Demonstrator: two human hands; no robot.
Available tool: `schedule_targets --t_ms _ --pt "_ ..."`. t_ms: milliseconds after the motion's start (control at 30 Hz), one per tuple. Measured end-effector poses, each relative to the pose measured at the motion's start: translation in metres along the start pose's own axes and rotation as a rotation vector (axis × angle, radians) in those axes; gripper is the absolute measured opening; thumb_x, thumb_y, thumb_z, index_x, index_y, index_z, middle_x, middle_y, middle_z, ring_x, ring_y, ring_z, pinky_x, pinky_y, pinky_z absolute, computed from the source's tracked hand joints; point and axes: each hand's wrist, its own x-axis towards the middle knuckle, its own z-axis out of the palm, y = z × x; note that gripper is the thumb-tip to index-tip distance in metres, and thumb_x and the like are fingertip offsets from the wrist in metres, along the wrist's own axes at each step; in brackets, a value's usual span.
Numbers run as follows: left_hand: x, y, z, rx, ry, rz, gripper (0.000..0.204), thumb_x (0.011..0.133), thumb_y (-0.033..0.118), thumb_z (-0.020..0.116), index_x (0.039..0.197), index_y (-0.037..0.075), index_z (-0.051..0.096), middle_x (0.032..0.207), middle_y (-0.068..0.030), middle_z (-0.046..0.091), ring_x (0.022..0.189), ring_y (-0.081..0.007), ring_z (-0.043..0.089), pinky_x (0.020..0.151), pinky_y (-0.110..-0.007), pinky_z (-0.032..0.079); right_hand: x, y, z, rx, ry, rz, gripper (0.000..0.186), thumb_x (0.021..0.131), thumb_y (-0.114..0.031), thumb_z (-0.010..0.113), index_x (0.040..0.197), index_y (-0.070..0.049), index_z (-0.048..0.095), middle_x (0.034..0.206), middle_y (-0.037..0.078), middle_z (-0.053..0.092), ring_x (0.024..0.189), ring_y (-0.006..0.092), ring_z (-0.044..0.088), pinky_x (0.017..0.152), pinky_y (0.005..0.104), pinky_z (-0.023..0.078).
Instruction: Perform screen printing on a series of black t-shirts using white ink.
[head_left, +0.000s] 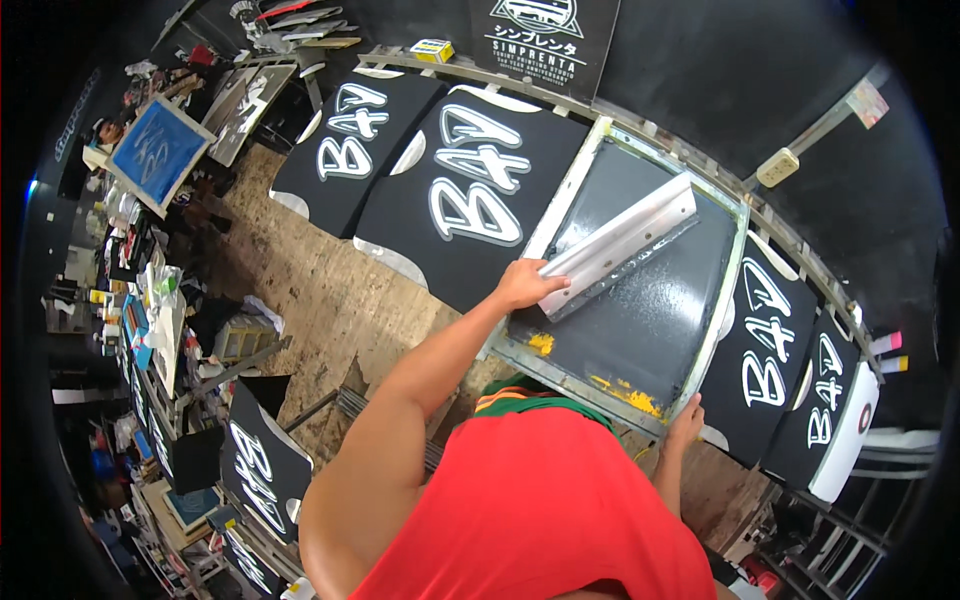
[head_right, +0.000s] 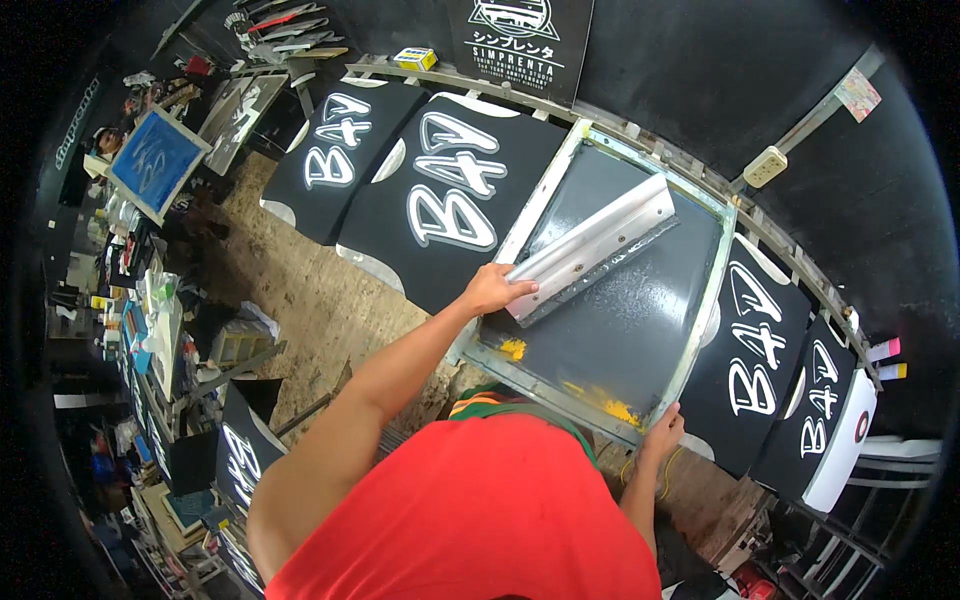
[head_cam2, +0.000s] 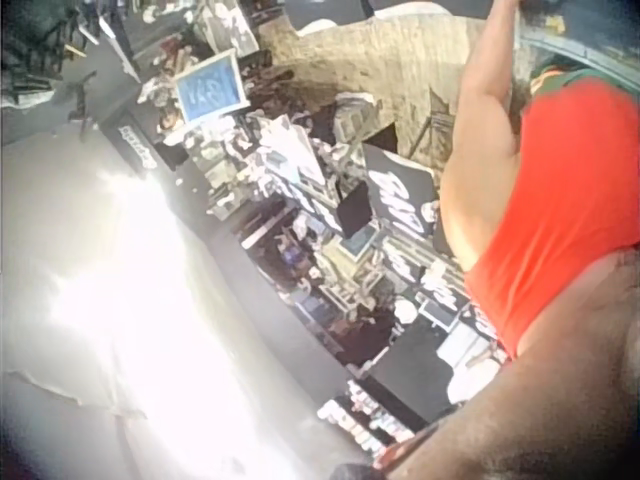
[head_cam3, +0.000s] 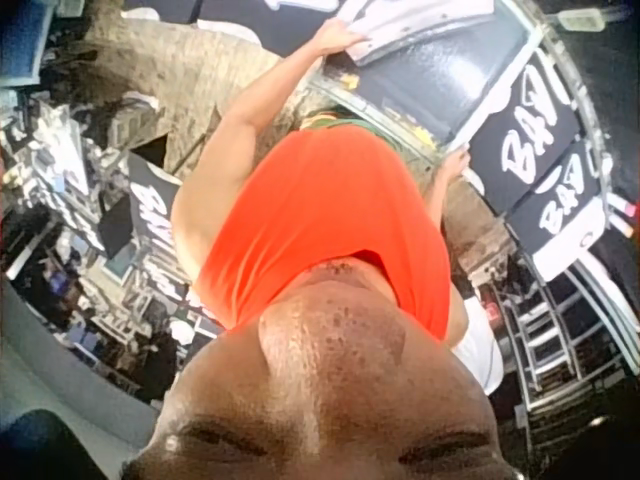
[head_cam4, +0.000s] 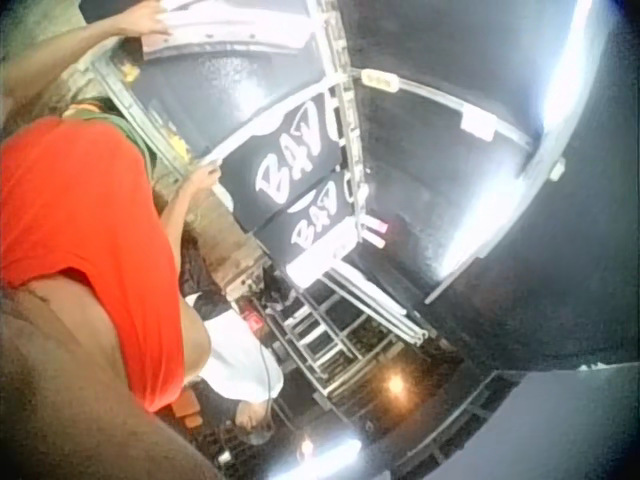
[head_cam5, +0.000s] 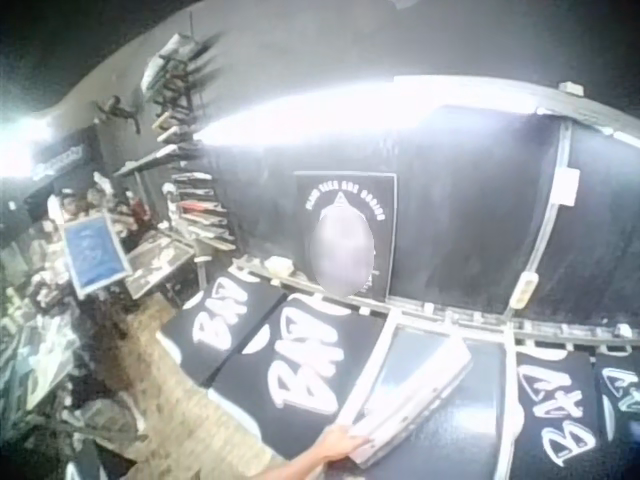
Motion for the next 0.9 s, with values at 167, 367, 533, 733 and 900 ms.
schedule_targets --t_ms 167,367,533,733,900 --pt "0.018 -0.023 0.02 0.064 0.005 0.034 0.068 0.077 0.062 0.076 0.107 0.001 0.077 0.089 -0.0243 0.074 0.088 -0.0379 0.073 0.081 -0.044 0.055 0.009 0.001 0.02 -0.137 -0.015 0.116 0.07 0.101 -0.061 0.049 0.116 0.004 0.068 0.113 0.022 0.067 0.107 0.0366 0.063 0.094 0.0446 0.046" --pt "0.024 -0.023 0.013 0.048 -0.07 -0.003 0.066 0.078 0.062 0.075 0.106 0.003 0.077 0.089 -0.0243 0.073 0.09 -0.0387 0.072 0.087 -0.047 0.053 0.026 -0.003 0.02 0.046 0.017 0.107 0.067 0.098 -0.058 0.057 0.122 0.004 0.065 0.113 0.021 0.069 0.11 0.0352 0.064 0.097 0.046 0.047" --pt "0.038 0.024 -0.025 0.288 -0.164 0.203 0.052 0.083 0.053 0.073 0.101 0.004 0.075 0.083 -0.0233 0.072 0.09 -0.0435 0.07 0.116 -0.059 0.032 0.099 -0.123 -0.004 -0.204 0.036 -0.76 0.066 0.08 -0.015 0.081 0.135 0.004 0.053 0.138 0.025 0.054 0.129 0.0404 0.051 0.112 0.0467 0.038" --pt "0.121 0.079 -0.053 0.611 -0.105 0.725 0.023 0.072 0.025 0.08 0.088 0.012 0.069 0.074 -0.007 0.07 0.082 -0.0285 0.07 0.12 -0.065 0.023 0.16 -0.269 0.024 -0.696 -0.341 -1.244 0.068 0.073 -0.013 0.078 0.137 -0.006 0.058 0.144 0.018 0.056 0.135 0.0395 0.05 0.114 0.0473 0.04" --pt "0.254 0.105 -0.028 0.65 -0.045 0.716 0.036 0.077 0.008 0.071 0.112 0.012 0.07 0.091 -0.0133 0.074 0.098 -0.0347 0.07 0.114 -0.05 0.042 0.251 -0.292 0.079 -0.622 -0.437 -0.948 0.041 0.075 -0.018 0.069 0.115 -0.012 0.072 0.108 0.017 0.073 0.103 0.0366 0.068 0.089 0.0465 0.056"
